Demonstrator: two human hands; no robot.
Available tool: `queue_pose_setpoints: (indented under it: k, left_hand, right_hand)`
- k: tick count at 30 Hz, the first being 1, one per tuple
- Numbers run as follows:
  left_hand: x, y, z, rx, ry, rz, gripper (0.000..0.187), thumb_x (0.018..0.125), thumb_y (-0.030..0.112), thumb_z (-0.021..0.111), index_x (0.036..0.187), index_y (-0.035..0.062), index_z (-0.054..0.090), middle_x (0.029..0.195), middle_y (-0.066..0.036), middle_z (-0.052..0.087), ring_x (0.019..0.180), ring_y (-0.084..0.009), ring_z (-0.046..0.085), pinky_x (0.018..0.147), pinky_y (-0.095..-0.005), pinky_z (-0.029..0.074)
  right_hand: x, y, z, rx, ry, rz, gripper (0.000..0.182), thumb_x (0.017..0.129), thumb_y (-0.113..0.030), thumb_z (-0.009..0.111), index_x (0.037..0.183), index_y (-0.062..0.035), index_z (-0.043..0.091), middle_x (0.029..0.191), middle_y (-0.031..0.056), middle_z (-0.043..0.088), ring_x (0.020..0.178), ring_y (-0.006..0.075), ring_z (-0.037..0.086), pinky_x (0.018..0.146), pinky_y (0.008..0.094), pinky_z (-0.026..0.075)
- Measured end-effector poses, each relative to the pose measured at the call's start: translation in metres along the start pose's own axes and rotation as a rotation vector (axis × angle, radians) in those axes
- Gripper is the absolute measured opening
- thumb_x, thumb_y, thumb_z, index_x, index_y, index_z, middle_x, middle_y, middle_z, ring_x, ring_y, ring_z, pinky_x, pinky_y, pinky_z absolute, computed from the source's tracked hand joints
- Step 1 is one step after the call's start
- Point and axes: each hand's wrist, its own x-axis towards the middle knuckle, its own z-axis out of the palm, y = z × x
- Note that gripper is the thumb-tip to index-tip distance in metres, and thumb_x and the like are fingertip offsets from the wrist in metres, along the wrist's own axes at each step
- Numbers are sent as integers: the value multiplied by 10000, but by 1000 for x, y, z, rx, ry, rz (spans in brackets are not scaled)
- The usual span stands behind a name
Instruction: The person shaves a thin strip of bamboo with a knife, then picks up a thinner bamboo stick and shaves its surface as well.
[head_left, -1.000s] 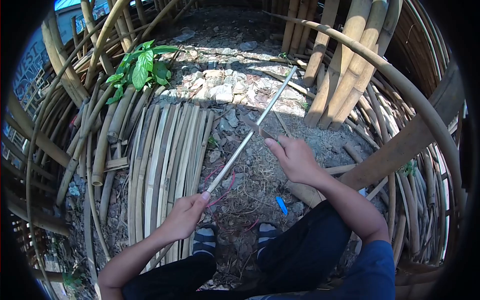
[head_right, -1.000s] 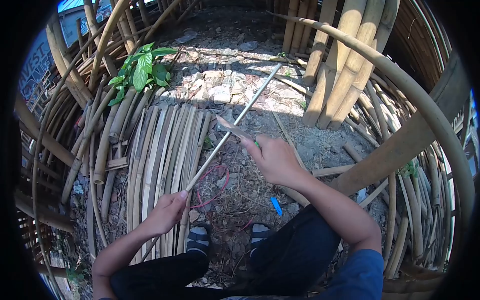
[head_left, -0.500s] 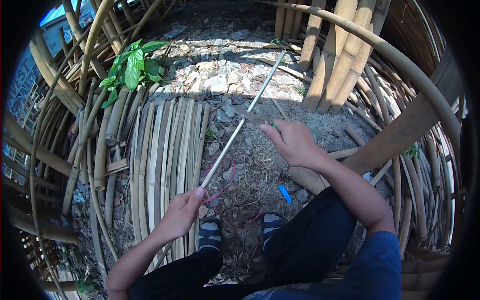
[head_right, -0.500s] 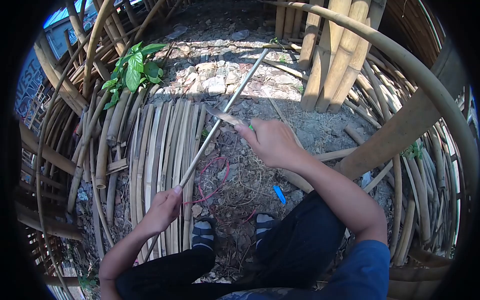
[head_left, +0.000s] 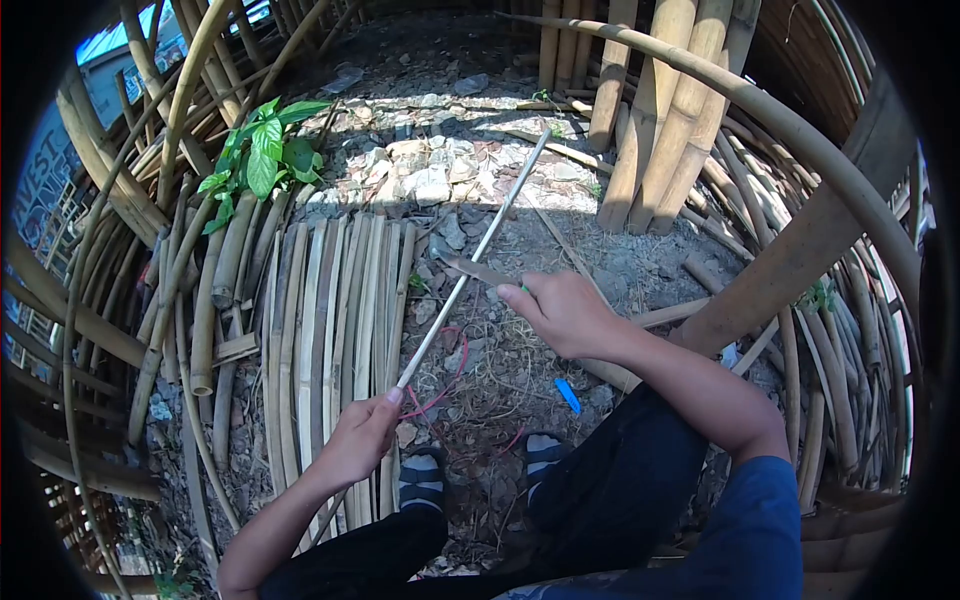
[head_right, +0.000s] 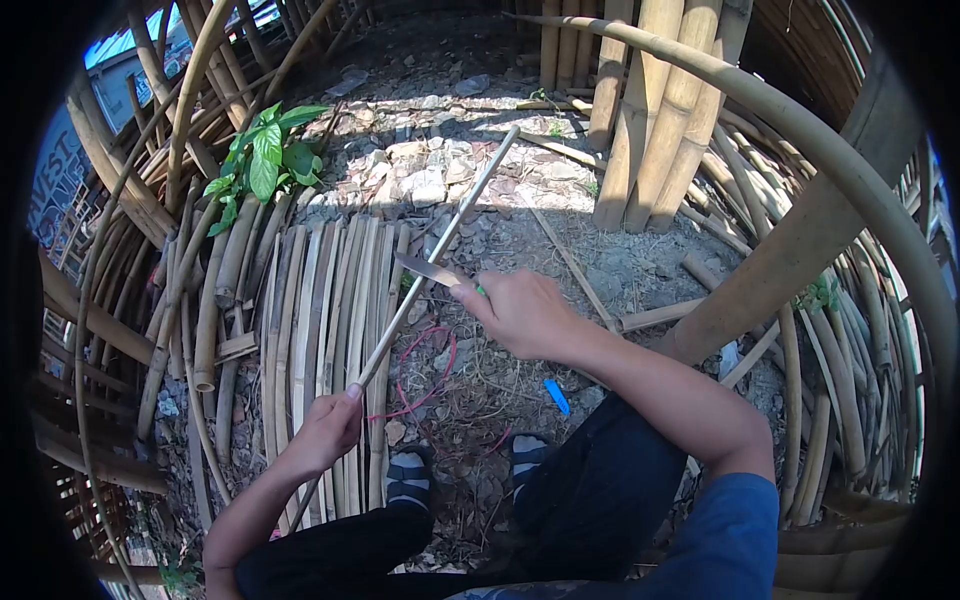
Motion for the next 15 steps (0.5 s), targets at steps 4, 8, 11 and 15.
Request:
queue_pose_setpoints:
  k: [4,8,11,15]
  left_hand:
    - [-2,-8,-7,-143,-119,-27,540,1073,455,362,667,103,416,526,36,330,440,-87,294,426,-278,264]
    - [-5,-5,-6,-139,-124,-90,555,1075,456,353,649,103,402,520,29,332,431,-93,291,421,-282,264]
    - [-9,2,-7,-166,-152,-83,558,1076,455,349,644,106,401,520,29,336,432,-93,295,421,-282,260]
    - [-21,-15,-10,3,-99,23,556,1079,446,340,640,110,401,518,32,346,419,-93,290,415,-279,238]
  right_hand:
    - [15,26,3,8,193,-81,591,1026,-485,432,778,20,612,614,245,558,630,444,587,642,525,447]
    - [32,49,-13,-55,283,54,619,1029,-503,409,783,25,619,634,248,570,638,440,593,651,525,447]
    - [48,72,-25,5,330,212,666,1028,-528,386,800,44,639,689,253,616,693,438,628,690,528,470]
    - [68,149,-57,79,561,436,723,1030,-546,362,796,84,629,719,261,646,725,441,645,725,514,485]
